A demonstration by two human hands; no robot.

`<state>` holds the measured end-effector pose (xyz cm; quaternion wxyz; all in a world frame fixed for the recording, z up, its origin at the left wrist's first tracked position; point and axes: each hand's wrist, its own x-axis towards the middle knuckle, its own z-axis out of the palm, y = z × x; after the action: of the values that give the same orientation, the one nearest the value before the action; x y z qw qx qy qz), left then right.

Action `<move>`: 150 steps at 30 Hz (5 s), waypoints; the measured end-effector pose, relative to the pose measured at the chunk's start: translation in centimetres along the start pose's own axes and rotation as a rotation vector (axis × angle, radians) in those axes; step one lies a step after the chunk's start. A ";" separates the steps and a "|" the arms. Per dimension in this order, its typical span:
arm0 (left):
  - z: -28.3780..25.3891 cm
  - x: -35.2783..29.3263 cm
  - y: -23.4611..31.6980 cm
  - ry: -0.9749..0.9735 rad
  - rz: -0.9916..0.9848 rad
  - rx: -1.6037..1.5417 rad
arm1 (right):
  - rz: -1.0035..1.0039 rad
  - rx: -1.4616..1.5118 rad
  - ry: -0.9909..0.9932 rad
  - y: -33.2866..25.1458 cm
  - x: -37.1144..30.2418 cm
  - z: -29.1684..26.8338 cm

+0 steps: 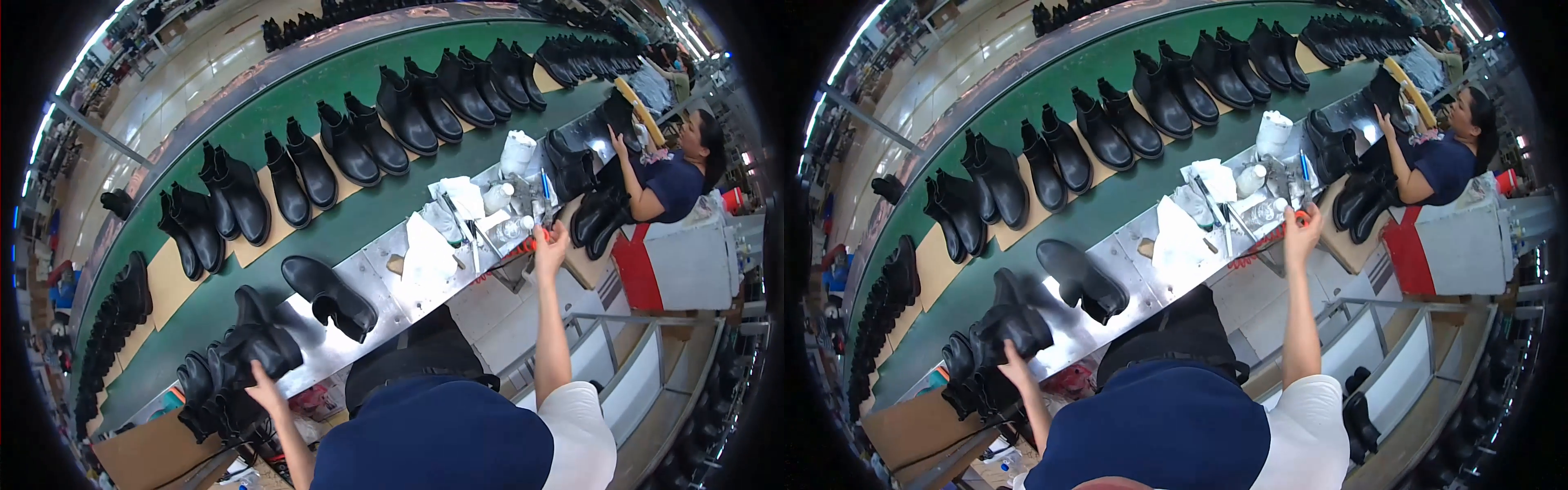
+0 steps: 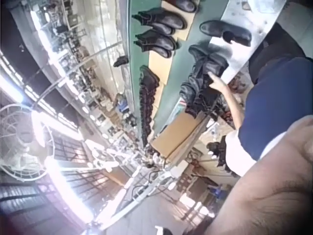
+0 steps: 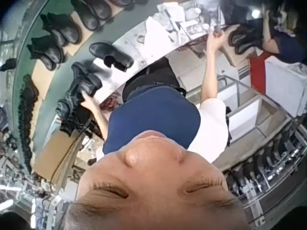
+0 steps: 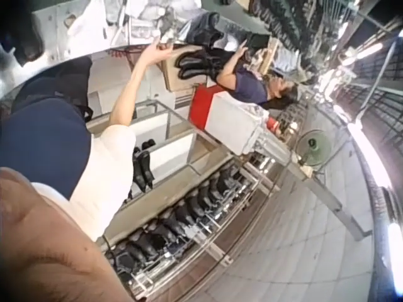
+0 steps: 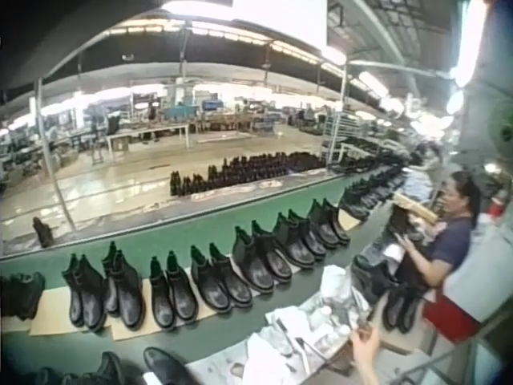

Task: Inspecting and cleaning black boots on a production line.

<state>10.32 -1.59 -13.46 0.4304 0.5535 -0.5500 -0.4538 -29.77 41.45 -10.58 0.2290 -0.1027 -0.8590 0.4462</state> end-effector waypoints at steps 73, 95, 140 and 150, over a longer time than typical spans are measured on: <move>26.4 -11.5 15.3 -0.495 0.075 -0.223 | -0.249 0.420 -1.314 -16.5 1.2 -5.4; 28.1 -10.5 18.2 -0.709 -0.764 -0.638 | -0.371 0.542 -1.142 -18.6 0.5 -4.1; 22.8 -9.7 12.8 -0.399 -0.097 -0.345 | -0.242 0.551 -1.266 -18.3 -1.6 -3.2; 6.2 -5.6 11.4 0.034 0.385 0.512 | -0.051 0.610 -1.318 -14.3 -2.7 -2.5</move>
<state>1.84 3.91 -3.51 0.3644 0.5369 -0.7337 -0.2015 -25.84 33.90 1.45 -0.3072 0.2759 -0.6581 0.6296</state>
